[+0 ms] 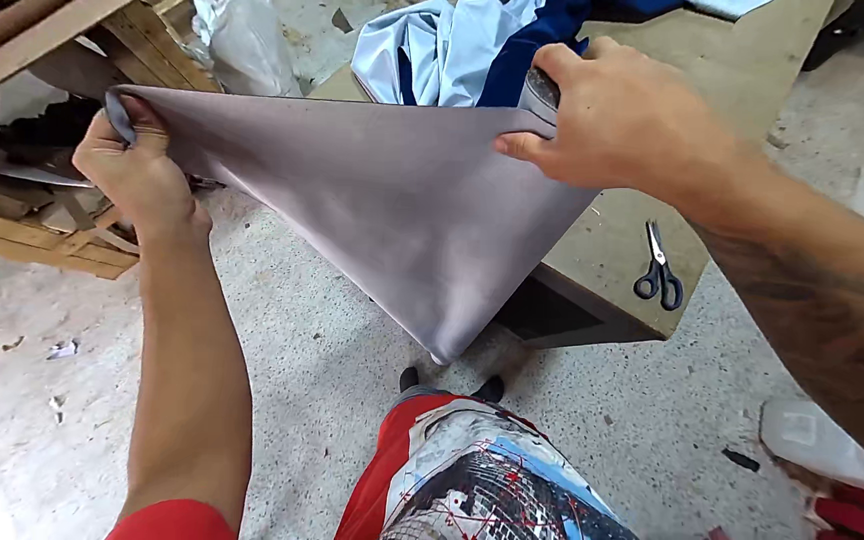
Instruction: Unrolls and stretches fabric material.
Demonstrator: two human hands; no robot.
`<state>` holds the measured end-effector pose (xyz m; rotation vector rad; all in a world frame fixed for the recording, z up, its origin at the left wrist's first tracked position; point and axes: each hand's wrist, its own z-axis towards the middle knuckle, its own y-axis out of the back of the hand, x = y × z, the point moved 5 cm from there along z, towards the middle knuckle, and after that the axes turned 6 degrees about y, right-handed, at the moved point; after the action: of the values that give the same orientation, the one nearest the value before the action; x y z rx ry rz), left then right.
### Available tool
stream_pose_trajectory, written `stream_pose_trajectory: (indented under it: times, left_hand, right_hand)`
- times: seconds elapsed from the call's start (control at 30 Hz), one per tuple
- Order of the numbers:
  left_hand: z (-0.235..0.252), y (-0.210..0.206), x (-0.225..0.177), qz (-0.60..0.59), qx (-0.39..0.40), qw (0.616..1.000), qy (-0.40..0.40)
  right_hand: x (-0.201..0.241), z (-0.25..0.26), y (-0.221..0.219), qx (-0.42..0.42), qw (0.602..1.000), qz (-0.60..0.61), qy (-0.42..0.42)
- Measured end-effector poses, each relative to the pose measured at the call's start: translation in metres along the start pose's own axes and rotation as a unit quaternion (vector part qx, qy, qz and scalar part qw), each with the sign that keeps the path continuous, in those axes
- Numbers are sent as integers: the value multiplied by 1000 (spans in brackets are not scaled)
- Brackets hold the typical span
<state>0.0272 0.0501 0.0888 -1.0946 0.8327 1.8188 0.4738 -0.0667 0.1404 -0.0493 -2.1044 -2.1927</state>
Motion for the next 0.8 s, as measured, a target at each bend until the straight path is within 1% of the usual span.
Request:
stream_pose_trajectory:
  times: [0.1,0.13,0.23,0.3,0.33,0.4,0.43,0.47,0.53,0.6,0.7,0.8]
  left_hand:
    - [4,10,6,38,80,996,-6]
    - [6,16,9,30,88,996,-10]
    - [29,51,20,-37,48,998,18]
    - [45,80,29,-73,41,996,27]
    - [53,93,37,-82,35,996,24]
    - [74,114,70,-87,34,995,26]
    - [82,119,84,-88,39,995,31]
    - [85,119,89,-94,48,994,32]
    - [78,114,82,-81,59,995,26]
    - [58,115,68,-47,76,996,14]
    - [36,133,67,-32,105,994,17]
    - [26,145,68,-47,74,996,25]
  right_hand:
    - [32,7,0,-11,1000,-4,20]
    - [41,9,0,-12,999,-5,30]
    - [64,1,7,-15,998,-4,59]
    - [82,-11,14,-13,998,-5,68]
    - [89,-10,16,-14,997,-10,76]
    - [95,-1,14,-17,997,-19,79]
    - [94,6,10,-30,996,-13,80]
    - [93,12,7,-50,996,1,73]
    - [90,15,1,-85,994,16,61]
    - [93,11,-2,-95,991,25,93]
    - [102,-3,-3,-58,990,6,131]
    - [119,-27,3,-49,981,-34,186]
